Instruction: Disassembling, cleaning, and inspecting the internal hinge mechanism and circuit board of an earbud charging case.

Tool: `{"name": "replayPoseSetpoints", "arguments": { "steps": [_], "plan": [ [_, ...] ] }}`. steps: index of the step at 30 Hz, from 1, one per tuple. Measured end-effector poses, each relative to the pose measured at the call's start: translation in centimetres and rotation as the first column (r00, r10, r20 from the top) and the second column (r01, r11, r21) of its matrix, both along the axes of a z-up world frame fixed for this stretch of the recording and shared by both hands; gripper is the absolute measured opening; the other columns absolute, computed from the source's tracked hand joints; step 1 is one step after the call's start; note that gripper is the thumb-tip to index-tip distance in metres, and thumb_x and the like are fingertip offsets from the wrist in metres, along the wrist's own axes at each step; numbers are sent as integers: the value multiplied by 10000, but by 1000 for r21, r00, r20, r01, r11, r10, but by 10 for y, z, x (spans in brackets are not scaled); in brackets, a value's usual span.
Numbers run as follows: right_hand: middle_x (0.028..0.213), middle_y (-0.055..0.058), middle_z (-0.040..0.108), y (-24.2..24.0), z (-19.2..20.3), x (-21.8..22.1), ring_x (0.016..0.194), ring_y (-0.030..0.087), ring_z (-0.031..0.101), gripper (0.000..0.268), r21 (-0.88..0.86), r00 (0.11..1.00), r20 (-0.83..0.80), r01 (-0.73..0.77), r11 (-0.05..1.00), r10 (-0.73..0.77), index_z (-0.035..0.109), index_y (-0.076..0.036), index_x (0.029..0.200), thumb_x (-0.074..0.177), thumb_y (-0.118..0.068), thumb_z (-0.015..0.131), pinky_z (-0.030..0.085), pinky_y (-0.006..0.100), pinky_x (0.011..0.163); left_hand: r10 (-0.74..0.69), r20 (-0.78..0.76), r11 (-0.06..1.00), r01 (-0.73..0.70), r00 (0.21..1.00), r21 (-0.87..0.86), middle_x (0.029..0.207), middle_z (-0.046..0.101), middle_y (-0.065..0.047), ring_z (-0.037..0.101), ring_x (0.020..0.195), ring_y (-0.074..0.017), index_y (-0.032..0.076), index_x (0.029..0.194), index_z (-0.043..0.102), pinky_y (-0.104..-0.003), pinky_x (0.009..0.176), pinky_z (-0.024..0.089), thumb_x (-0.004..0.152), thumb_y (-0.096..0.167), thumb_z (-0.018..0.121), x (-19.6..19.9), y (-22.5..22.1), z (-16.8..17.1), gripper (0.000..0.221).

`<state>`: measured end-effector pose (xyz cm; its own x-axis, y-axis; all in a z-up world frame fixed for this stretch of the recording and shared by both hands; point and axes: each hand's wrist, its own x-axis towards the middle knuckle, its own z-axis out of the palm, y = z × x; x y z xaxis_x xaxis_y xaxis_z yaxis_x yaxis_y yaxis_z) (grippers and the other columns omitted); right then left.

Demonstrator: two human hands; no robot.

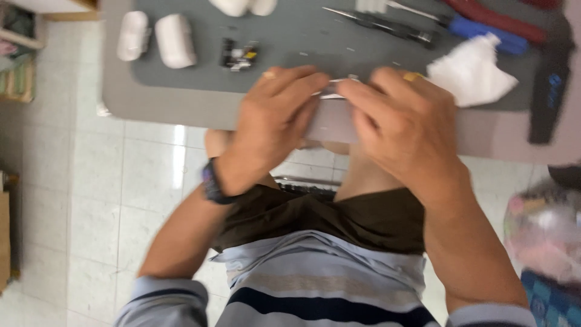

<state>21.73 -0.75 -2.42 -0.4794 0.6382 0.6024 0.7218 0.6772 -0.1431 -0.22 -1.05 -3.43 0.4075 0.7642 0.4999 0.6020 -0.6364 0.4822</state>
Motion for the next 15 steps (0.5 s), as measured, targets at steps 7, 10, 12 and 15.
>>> {"name": "replayPoseSetpoints", "arguments": {
  "steps": [7,10,12,15],
  "plan": [
    [775,-4,454,-5,-4,-8,630,201,462,410,82,987,123,90,993,-99,826,-209,1127,883,79,667,376,303,555,173,47,979,-177,984,99,1263,683,-167,581,885,-340,50,1297,595,-416,895,541,1064,-37,555,17,0,-15,252],
    [796,19,476,-6,-1,-8,632,207,467,295,58,998,46,33,998,-35,811,-136,1121,948,91,738,354,300,549,94,82,993,-100,992,64,1269,692,-222,691,1103,-359,23,1364,522,-431,980,498,1084,-33,516,10,-2,-10,286],
    [760,59,505,-28,-4,1,615,215,427,161,86,998,-49,-25,996,29,797,-28,1059,1007,118,753,355,329,556,124,80,992,-126,989,23,1324,640,-177,611,1010,-356,53,1378,513,-429,905,506,1065,-54,513,10,-9,-6,331],
    [698,104,564,-88,-35,35,564,237,418,200,-1,987,-144,-65,998,64,660,13,829,1009,31,743,354,382,548,189,133,981,-192,973,11,1401,594,-129,595,1112,-327,100,1398,531,-417,968,544,1067,-23,552,2,-27,-8,354]
  ]
}}
